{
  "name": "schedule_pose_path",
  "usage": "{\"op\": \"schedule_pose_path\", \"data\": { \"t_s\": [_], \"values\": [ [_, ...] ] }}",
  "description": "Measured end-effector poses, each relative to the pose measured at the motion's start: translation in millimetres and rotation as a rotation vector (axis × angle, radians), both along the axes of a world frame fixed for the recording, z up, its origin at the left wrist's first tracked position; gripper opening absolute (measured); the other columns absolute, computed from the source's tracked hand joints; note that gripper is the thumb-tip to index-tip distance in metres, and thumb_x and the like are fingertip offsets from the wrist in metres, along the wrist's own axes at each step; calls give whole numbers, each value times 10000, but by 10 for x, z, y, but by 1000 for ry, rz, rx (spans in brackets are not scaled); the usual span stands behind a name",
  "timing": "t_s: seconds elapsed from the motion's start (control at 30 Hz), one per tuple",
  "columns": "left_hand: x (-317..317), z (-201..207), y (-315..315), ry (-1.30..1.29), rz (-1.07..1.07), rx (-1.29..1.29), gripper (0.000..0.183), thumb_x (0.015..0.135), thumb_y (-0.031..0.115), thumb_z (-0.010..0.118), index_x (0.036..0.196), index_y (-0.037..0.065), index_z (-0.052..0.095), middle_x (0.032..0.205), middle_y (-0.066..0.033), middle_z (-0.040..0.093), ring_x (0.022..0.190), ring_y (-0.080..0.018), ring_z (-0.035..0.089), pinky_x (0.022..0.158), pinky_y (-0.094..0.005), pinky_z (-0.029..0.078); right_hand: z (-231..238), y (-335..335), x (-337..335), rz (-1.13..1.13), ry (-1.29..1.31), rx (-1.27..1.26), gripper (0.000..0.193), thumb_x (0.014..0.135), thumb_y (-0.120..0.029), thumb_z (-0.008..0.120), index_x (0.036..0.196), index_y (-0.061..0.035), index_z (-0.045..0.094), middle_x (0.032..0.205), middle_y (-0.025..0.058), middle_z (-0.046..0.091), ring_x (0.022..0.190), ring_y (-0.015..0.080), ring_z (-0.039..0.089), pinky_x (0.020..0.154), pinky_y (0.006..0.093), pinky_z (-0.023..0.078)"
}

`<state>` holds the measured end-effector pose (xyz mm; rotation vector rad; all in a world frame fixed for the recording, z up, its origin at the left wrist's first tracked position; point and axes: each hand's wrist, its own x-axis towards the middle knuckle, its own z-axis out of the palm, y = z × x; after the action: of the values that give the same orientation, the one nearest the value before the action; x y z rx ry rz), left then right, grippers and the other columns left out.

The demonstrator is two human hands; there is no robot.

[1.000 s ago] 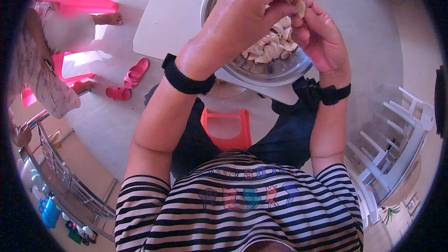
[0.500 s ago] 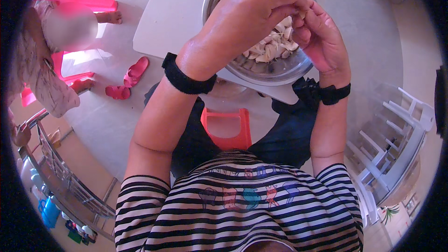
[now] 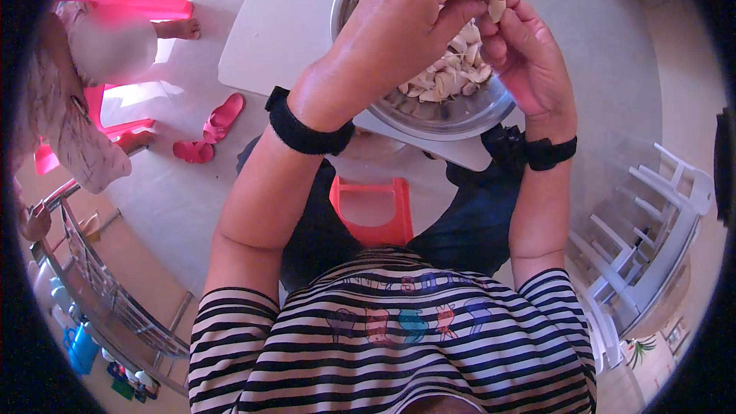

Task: Peeling garlic cloves and placing them into a metal bowl on a table.

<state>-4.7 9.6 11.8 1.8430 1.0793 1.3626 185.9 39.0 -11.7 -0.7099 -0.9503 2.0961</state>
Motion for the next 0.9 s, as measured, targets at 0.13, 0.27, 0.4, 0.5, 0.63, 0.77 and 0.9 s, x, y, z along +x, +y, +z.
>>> {"op": "schedule_pose_path", "data": {
  "t_s": [0.13,0.27,0.4,0.5,0.63,0.77,0.9],
  "values": [
    [13,-28,14,30,-23,59,119,826,53,601,933,4,615,931,-147,604,847,-309,626,722,-358,508,-2,11,16,7,5,15,260,904,-180,618,1119,-51,551,862,44,650,655,61,578,573,175,467],
    [-11,-21,10,89,-38,99,130,823,57,606,941,4,620,954,-143,607,863,-299,628,741,-360,513,-10,27,28,9,1,-1,249,905,-172,614,1117,-55,554,863,41,651,660,62,581,576,174,465],
    [1,-24,9,72,-57,47,135,822,61,612,944,4,623,967,-143,607,866,-295,629,746,-359,513,-2,20,25,-3,-3,7,235,908,-164,608,1113,-59,559,857,33,650,656,62,581,575,176,465],
    [15,5,-11,62,-34,-33,147,823,73,626,956,8,627,977,-140,606,871,-294,630,749,-360,514,3,11,12,-25,-17,-2,228,910,-169,606,1106,-62,564,842,21,645,648,61,579,572,177,466],
    [10,-10,-10,80,-42,36,170,818,94,649,973,27,634,986,-134,606,884,-294,631,753,-367,517,-35,18,23,-36,-15,-25,226,910,-184,609,1098,-66,570,812,2,631,640,59,579,565,174,466],
    [2,-3,-29,95,-27,55,177,807,106,665,969,39,639,990,-128,608,890,-292,632,755,-371,521,-25,0,-19,-53,-15,-31,226,910,-190,609,1097,-67,572,807,-5,623,648,57,582,563,170,467],
    [1,-40,-13,84,-23,72,166,805,103,664,957,40,641,994,-126,605,892,-288,631,759,-372,523,-9,-13,-61,-84,-39,-22,228,911,-191,607,1097,-65,567,827,2,627,677,67,597,573,178,473]
  ]
}}
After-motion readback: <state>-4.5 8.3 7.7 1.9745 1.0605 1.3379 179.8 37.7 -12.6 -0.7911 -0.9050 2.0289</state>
